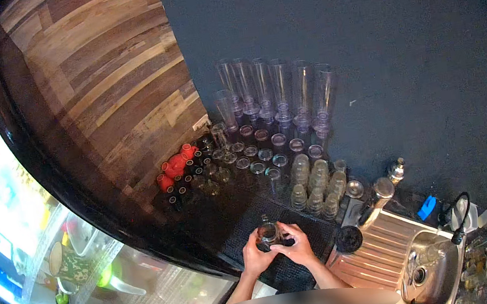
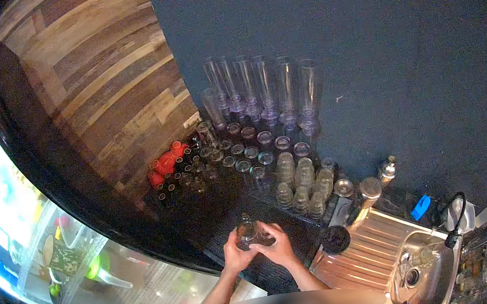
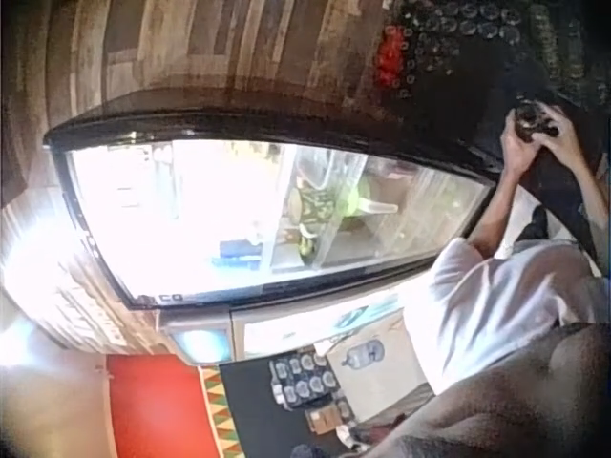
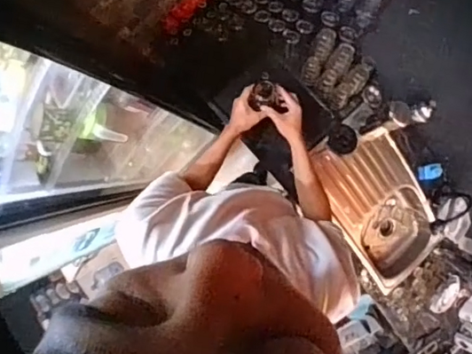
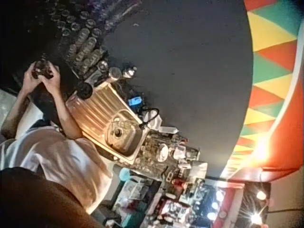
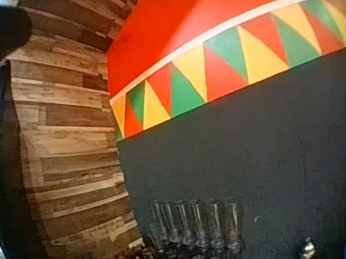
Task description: Washing, rinsing, and drying glassware at a bar sink.
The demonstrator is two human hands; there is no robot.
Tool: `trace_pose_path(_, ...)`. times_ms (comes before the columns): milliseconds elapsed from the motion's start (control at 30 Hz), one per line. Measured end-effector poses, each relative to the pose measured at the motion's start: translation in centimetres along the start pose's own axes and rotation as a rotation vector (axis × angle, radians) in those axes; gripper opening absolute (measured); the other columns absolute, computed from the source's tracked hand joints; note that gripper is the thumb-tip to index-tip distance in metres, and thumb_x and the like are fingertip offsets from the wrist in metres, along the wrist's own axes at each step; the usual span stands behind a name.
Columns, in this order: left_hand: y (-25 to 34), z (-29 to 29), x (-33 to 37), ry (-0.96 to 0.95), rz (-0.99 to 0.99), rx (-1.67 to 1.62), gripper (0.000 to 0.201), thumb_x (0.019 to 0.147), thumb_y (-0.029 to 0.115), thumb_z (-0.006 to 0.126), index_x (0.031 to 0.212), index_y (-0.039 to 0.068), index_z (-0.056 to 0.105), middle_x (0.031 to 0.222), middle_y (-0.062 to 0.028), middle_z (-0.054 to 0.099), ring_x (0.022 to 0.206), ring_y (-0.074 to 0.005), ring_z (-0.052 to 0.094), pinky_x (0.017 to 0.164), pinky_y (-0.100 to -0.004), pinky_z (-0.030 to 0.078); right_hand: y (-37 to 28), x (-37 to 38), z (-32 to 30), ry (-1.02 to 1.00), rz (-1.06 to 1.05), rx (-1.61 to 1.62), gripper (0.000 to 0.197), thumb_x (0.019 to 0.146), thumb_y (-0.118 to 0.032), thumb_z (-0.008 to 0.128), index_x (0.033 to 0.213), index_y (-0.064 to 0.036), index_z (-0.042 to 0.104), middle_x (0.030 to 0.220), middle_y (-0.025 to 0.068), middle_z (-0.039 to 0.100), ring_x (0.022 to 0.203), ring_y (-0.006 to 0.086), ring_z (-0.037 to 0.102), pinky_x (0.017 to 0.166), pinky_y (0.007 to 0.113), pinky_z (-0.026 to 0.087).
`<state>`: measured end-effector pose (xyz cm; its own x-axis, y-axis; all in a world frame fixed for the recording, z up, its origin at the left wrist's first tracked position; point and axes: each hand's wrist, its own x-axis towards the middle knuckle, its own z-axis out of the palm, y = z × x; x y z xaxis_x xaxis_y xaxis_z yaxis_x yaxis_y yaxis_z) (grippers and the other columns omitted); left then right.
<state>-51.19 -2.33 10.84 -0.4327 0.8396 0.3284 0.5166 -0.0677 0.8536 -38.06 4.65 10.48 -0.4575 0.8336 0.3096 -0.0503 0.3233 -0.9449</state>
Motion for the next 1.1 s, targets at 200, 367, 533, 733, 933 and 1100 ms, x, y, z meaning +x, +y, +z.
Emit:
trace_pose_path(200,-0.9,-3.3,1.8,0.239,0.106,0.195,0.054,0.056,0.012,0.073,0.104,0.0,0.053,0.098,-0.0153,0.055,0.089,-0.0291,0.056,0.079,-0.0346,0.045,1.2,3.3,4.8,-0.101,-0.05,0.056,0.062,0.061,-0.013,0.077,0.117,-0.0038,0.052,0.103,0.0068,0.052,0.095,0.0177,0.054,0.077,0.03,0.046)
trace_pose_path(367,-3.5,-5.5,2.5,0.421,0.02,0.267,0.055,0.055,0.011,0.073,0.104,-0.001,0.052,0.099,-0.0163,0.052,0.091,-0.0294,0.054,0.079,-0.0343,0.045,1.5,4.5,9.8,-0.058,0.104,0.064,0.061,0.06,-0.023,0.079,0.113,-0.0026,0.055,0.102,0.0081,0.06,0.091,0.018,0.057,0.072,0.03,0.046)
trace_pose_path(533,-8.6,-7.3,5.9,0.517,-0.092,0.2,0.059,0.054,0.009,0.074,0.106,-0.003,0.05,0.103,-0.0174,0.051,0.093,-0.0326,0.053,0.083,-0.0375,0.043,3.9,8.3,15.4,-0.079,0.102,0.054,0.053,0.063,-0.019,0.077,0.109,-0.0005,0.057,0.102,0.0112,0.061,0.082,0.0169,0.06,0.069,0.029,0.048)
trace_pose_path(733,-18.9,-9.5,12.2,0.604,-0.037,0.021,0.058,0.057,0.006,0.072,0.109,-0.001,0.049,0.103,-0.0169,0.05,0.095,-0.0315,0.052,0.082,-0.0378,0.043,9.1,13.7,23.4,0.041,0.125,0.03,0.045,0.068,-0.012,0.074,0.108,0.0012,0.057,0.093,0.0125,0.064,0.077,0.0144,0.062,0.069,0.026,0.049)
trace_pose_path(933,-27.7,-13.2,14.7,0.697,-0.158,-0.283,0.06,0.059,0.0,0.071,0.113,0.003,0.046,0.111,-0.0109,0.049,0.1,-0.0231,0.051,0.085,-0.0365,0.043,11.9,16.3,29.1,-0.097,0.23,0.138,0.039,0.079,-0.015,0.06,0.115,-0.0024,0.053,0.095,0.0111,0.063,0.086,0.016,0.059,0.077,0.026,0.044)
trace_pose_path(1100,-29.0,-9.5,19.0,0.558,-0.285,-0.881,0.066,0.058,-0.007,0.068,0.117,0.004,0.041,0.116,-0.0106,0.046,0.105,-0.023,0.049,0.088,-0.0354,0.042,18.8,18.7,27.7,-0.14,0.079,0.051,0.04,0.086,-0.017,0.051,0.122,-0.0007,0.046,0.108,0.0126,0.059,0.101,0.0167,0.054,0.088,0.026,0.038)
